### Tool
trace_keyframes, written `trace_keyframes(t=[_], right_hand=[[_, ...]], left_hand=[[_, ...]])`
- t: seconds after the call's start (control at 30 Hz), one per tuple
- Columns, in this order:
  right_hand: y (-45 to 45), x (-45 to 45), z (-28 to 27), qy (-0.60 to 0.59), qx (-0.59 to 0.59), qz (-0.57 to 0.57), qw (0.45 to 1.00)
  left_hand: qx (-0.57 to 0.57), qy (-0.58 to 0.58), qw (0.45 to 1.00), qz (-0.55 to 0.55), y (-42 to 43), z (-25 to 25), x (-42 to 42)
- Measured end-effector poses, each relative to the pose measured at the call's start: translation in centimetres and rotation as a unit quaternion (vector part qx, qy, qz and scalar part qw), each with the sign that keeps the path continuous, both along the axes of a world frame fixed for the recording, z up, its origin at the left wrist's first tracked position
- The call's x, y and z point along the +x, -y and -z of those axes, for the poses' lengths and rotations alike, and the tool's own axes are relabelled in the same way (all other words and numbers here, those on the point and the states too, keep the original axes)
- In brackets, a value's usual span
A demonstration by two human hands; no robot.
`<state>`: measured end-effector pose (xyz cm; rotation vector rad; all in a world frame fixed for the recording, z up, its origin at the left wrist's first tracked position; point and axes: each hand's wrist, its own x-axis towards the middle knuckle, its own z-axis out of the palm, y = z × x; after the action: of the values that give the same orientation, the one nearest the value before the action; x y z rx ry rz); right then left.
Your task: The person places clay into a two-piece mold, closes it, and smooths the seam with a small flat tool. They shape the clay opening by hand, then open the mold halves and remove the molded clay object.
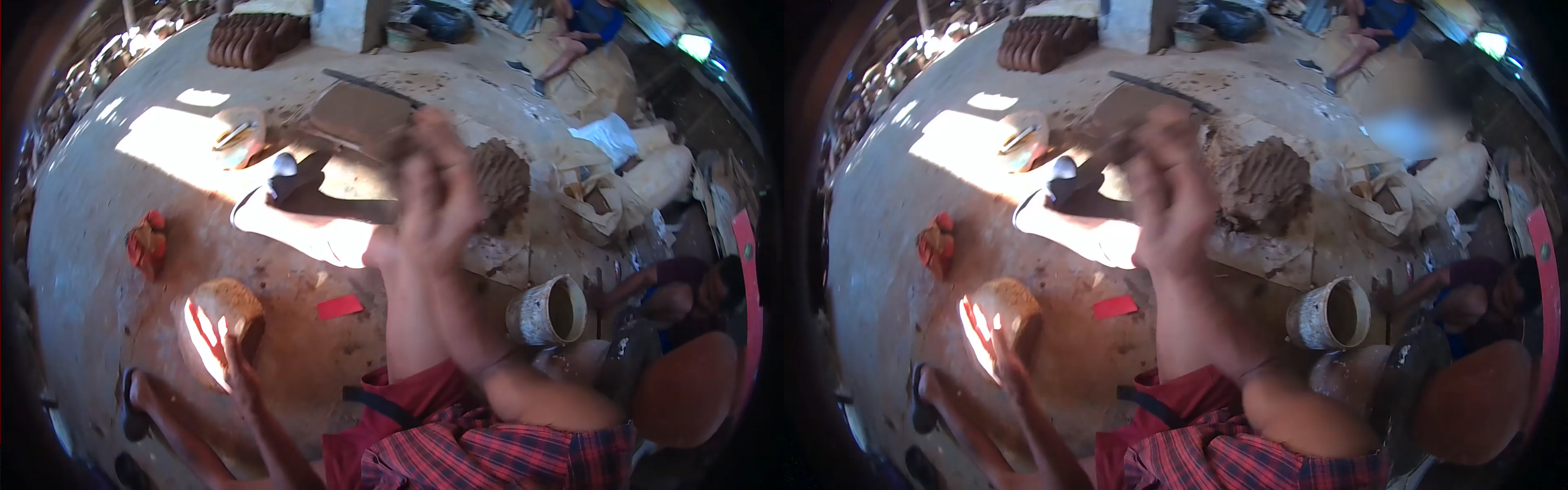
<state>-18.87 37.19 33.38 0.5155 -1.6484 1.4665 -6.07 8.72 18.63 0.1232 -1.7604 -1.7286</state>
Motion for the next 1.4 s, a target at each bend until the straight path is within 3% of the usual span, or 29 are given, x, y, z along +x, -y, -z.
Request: trace_keyframes(t=[0.03,0.07,0.13,0.2,0.23,0.27,0.33,0.37,0.4,0.43,0.47,0.53,0.57,0.6,0.63,0.67,0.73,0.77,0.8,0.83,0.9,1.03,1.1,1.13,1.2,1.27,1.33,1.4], right_hand=[[-3.8,-1.5,-1.6,-0.067,0.066,0.128,0.987],[-7.9,-2.8,-2.0,-0.109,0.126,0.251,0.954],[-15.8,-6.5,0.5,-0.124,0.194,0.415,0.88],[-26.4,-11.0,10.9,0.102,0.369,0.451,0.807],[-27.5,-10.2,12.4,0.104,0.369,0.447,0.808],[-28.4,-9.7,13.7,0.194,0.454,0.455,0.741],[-27.4,-10.3,12.5,0.295,0.526,0.454,0.656],[-26.2,-9.5,10.7,0.32,0.524,0.446,0.651],[-25.5,-8.9,10.2,0.225,0.52,0.453,0.689],[-23.1,-8.6,9.4,0.13,0.503,0.447,0.728],[-20.3,-8.3,8.9,0.134,0.507,0.417,0.742],[-12.4,-3.9,6.5,0.126,0.371,0.267,0.881],[-8.3,-2.3,6.7,0.126,0.34,0.163,0.917],[-5.0,-0.4,7.4,0.231,0.326,0.057,0.915],[-2.7,0.4,8.9,0.245,0.437,0.001,0.865],[0.4,0.7,12.3,0.203,0.445,-0.006,0.872],[3.8,0.2,19.1,0.297,0.558,-0.133,0.763],[3.7,0.2,26.6,0.161,0.545,-0.076,0.819],[4.7,0.5,25.3,0.342,0.624,-0.102,0.695],[5.3,0.8,26.7,0.353,0.656,-0.093,0.66],[4.3,1.8,30.1,0.27,0.659,-0.079,0.698],[4.5,1.2,28.9,0.293,0.663,-0.085,0.683],[4.5,1.0,25.9,0.309,0.582,-0.114,0.744],[5.1,1.1,24.9,0.252,0.494,-0.13,0.822],[6.9,0.9,20.7,0.247,0.369,-0.22,0.869],[9.3,0.3,19.5,0.294,0.329,-0.27,0.856],[11.5,-0.9,23.9,0.434,0.196,-0.17,0.863],[13.4,-1.3,25.7,0.43,0.155,-0.152,0.877]], left_hand=[[-0.093,0.034,0.995,-0.008,2.9,1.5,0.6],[-0.092,0.032,0.995,0.0,5.4,3.4,1.3],[-0.263,0.122,0.953,-0.088,10.1,6.8,2.7],[-0.387,0.167,0.903,-0.082,12.7,6.7,4.2],[-0.418,0.192,0.884,-0.082,13.5,6.8,4.6],[-0.416,0.195,0.884,-0.088,14.2,7.1,4.7],[-0.519,0.244,0.818,-0.05,15.4,8.6,4.7],[-0.484,0.226,0.845,-0.016,15.9,10.2,4.2],[-0.474,0.226,0.851,0.016,15.8,11.5,4.1],[-0.543,0.256,0.799,0.017,15.5,10.5,3.6],[-0.469,0.231,0.853,0.001,14.4,9.7,3.4],[-0.514,0.231,0.826,0.004,15.4,10.5,3.5],[-0.515,0.244,0.822,0.002,14.9,10.0,3.5],[-0.503,0.25,0.827,-0.011,14.3,9.7,3.4],[-0.491,0.253,0.833,-0.025,14.1,9.5,3.3],[-0.494,0.227,0.838,-0.046,14.3,10.7,3.4],[-0.476,0.228,0.846,-0.075,14.1,11.6,3.5],[-0.458,0.226,0.854,-0.101,13.8,11.9,3.5],[-0.439,0.203,0.867,-0.117,13.5,11.9,3.4],[-0.44,0.209,0.864,-0.126,13.2,11.8,3.5],[-0.437,0.218,0.857,-0.164,11.8,11.8,3.2],[-0.378,0.295,0.838,-0.261,7.3,12.2,1.6],[-0.385,0.322,0.817,-0.286,5.0,12.0,0.3],[-0.361,0.34,0.808,-0.317,3.9,12.1,-0.3],[-0.344,0.357,0.799,-0.341,2.5,12.1,-1.4],[-0.269,0.371,0.807,-0.373,1.8,11.8,-2.3],[-0.268,0.379,0.807,-0.365,1.5,11.7,-2.5],[-0.266,0.39,0.804,-0.362,1.5,11.7,-2.0]])
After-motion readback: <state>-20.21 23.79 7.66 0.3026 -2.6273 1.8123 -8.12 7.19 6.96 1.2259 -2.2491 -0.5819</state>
